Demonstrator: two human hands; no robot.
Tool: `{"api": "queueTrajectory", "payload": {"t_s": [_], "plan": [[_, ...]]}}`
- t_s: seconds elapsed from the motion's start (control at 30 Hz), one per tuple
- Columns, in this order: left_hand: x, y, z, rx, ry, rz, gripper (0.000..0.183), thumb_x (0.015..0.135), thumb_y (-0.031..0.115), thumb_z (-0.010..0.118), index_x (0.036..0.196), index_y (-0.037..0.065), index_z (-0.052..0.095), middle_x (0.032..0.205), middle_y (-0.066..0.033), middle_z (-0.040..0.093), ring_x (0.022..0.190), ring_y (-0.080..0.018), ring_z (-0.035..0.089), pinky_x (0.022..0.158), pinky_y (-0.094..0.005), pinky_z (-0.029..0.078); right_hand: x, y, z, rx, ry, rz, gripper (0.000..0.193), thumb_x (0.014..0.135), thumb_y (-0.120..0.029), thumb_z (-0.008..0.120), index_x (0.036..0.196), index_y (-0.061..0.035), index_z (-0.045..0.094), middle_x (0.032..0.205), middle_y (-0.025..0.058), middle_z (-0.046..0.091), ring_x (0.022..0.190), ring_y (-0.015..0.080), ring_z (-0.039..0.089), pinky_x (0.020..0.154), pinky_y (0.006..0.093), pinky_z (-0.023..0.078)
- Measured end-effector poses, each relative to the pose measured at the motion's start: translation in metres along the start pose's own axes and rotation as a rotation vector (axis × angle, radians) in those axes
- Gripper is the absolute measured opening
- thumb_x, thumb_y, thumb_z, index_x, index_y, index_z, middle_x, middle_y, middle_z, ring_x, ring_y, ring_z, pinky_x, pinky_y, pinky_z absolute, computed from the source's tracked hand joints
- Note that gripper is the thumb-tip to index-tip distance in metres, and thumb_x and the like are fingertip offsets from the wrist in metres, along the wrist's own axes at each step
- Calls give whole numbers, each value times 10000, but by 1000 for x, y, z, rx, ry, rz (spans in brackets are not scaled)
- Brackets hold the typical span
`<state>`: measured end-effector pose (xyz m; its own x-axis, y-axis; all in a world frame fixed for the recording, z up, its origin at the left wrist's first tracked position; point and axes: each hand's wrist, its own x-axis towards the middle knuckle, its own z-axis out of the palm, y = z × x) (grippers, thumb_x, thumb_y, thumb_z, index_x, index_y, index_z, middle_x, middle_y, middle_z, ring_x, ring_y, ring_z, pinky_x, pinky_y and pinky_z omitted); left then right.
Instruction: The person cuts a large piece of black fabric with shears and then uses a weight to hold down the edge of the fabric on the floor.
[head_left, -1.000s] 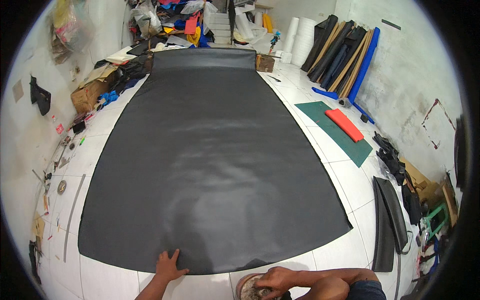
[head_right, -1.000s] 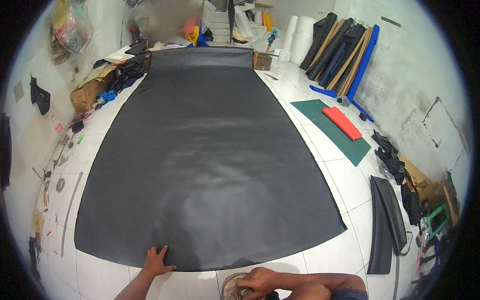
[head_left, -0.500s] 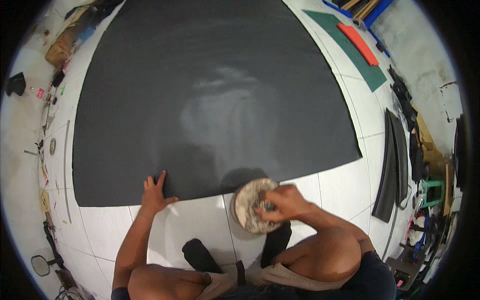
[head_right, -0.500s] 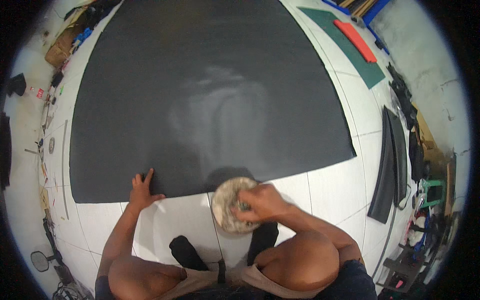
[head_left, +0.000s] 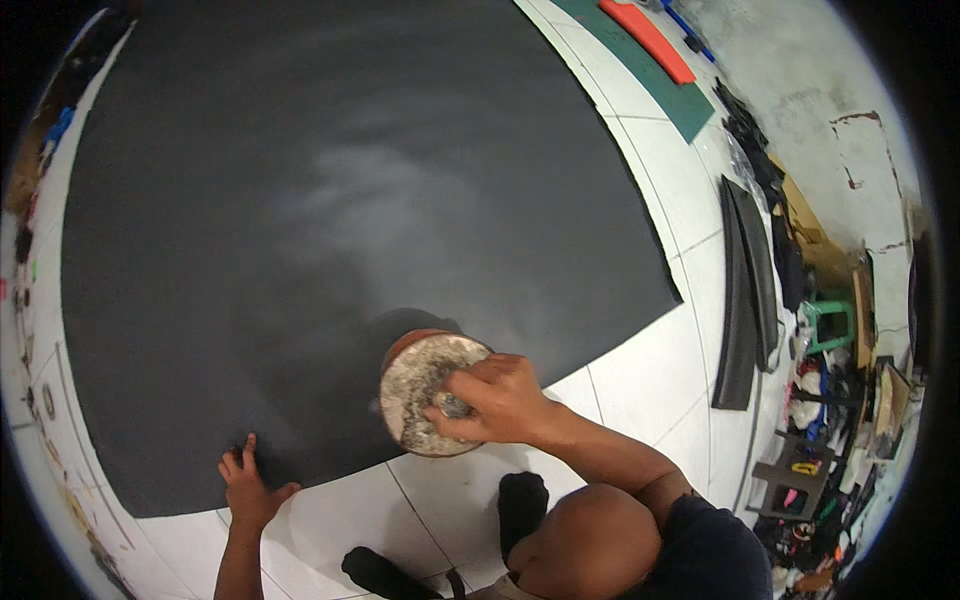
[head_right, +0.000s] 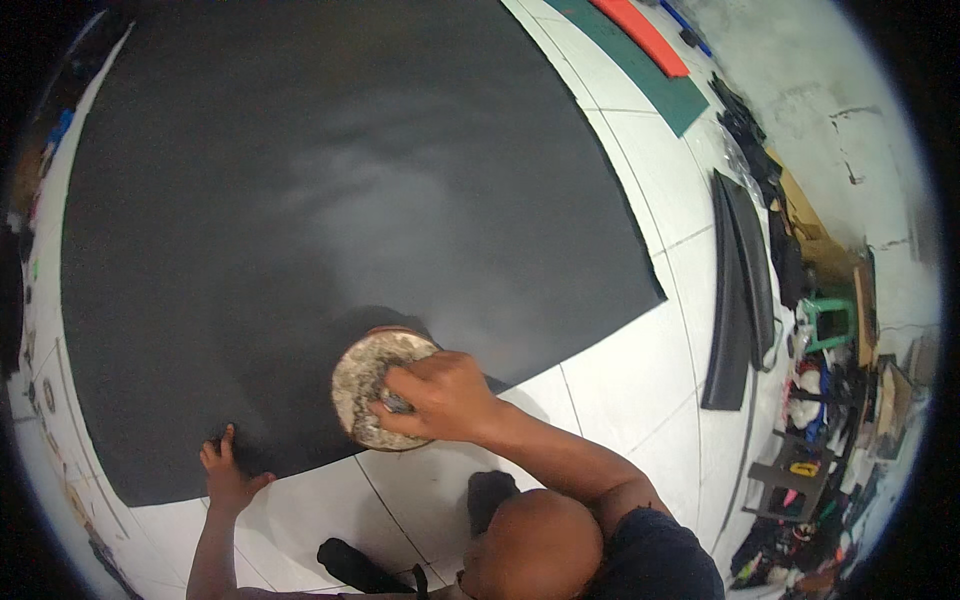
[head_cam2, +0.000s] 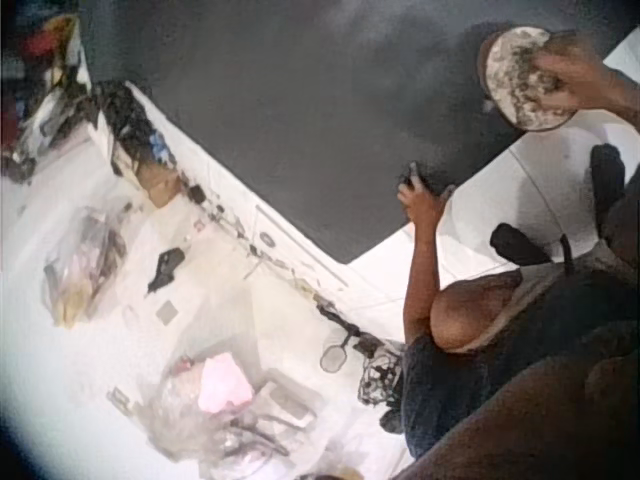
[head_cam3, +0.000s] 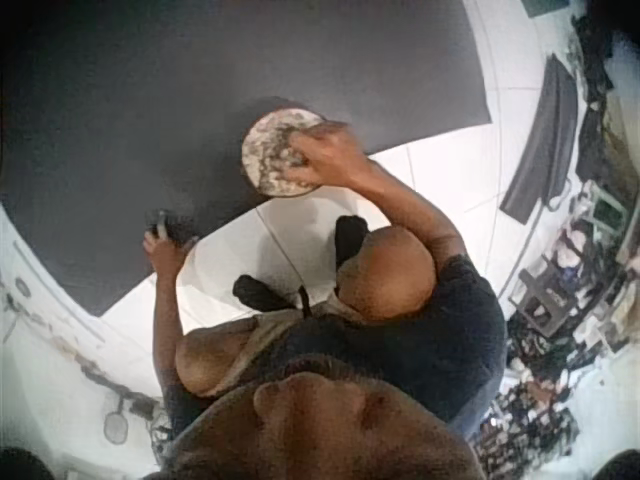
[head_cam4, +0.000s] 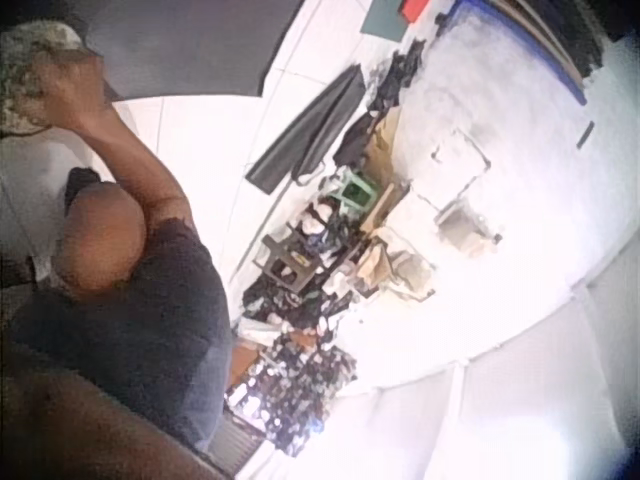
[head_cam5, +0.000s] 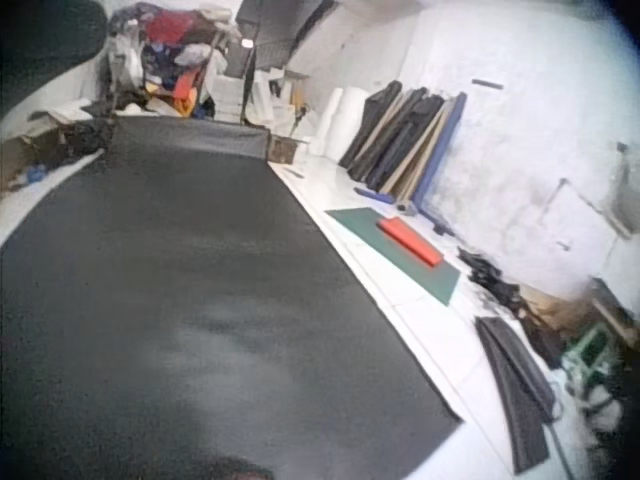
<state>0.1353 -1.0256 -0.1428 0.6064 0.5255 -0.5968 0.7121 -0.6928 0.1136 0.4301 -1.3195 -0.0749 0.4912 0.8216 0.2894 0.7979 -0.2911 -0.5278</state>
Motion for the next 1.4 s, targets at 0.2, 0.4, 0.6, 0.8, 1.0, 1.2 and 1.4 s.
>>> {"api": "queueTrajectory", "payload": {"t_s": [0.2, 0.4, 0.6, 0.8, 1.0, 1.2, 1.4], "plan": [[4, -3, 17, 11, 17, 146, 1095, 595, 380, 877, 1460, 96, 268, 1330, -298, 308, 1228, -453, 342, 975, -541, 395, -10, 2, 8, -12, -78, 207, 357, 758, -378, 723, 732, -92, 511, 560, 84, 565, 524, 284, 587, 496, 400, 475], [16, -53, -20, -36, 72, 271, 672, 775, 417, 730, 1289, 43, 511, 1192, -273, 537, 1098, -452, 506, 986, -545, 371, 38, -44, -47, 130, -426, 255, 528, 814, -365, 679, 1222, -80, 502, 914, 179, 641, 868, 345, 639, 770, 460, 507], [-157, 181, -155, -712, -326, 147, 397, 870, 306, 665, 1152, 36, 592, 1069, -152, 651, 1010, -293, 621, 884, -373, 474, -80, -143, -201, 150, -647, 820, 525, 890, -415, 561, 1292, -84, 499, 1013, 178, 642, 930, 366, 618, 825, 474, 477], [-305, 181, -217, -617, -716, 296, 427, 922, 357, 596, 1137, -11, 608, 1087, -133, 673, 1025, -226, 623, 920, -358, 461, -166, -251, -408, 154, -253, 1440, 542, 863, -521, 545, 1061, -34, 677, 1097, 204, 646, 1046, 363, 598, 926, 428, 464], [-311, 268, -397, -147, -683, 214, 679, 917, 502, 562, 1386, 28, 433, 1363, -178, 498, 1173, -326, 525, 981, -435, 435, -247, -235, -476, 317, -137, 1581, 514, 847, -535, 575, 1055, -72, 659, 1075, 168, 671, 1052, 336, 617, 910, 428, 485], [-283, 505, -484, -295, -519, 275, 682, 911, 505, 570, 1379, 26, 441, 1358, -180, 502, 1170, -330, 528, 970, -434, 442, -323, -162, -522, 474, -597, 1595, 667, 913, -621, 392, 1035, -39, 695, 1136, 194, 649, 1116, 361, 582, 952, 474, 446], [-293, 596, -492, -277, -592, 170, 685, 905, 509, 578, 1371, 25, 448, 1353, -181, 506, 1167, -334, 531, 959, -432, 449, -336, -23, -655, 180, 125, 1662, 530, 855, -536, 556, 1017, -50, 692, 1108, 194, 647, 1064, 360, 600, 931, 440, 468]]}}
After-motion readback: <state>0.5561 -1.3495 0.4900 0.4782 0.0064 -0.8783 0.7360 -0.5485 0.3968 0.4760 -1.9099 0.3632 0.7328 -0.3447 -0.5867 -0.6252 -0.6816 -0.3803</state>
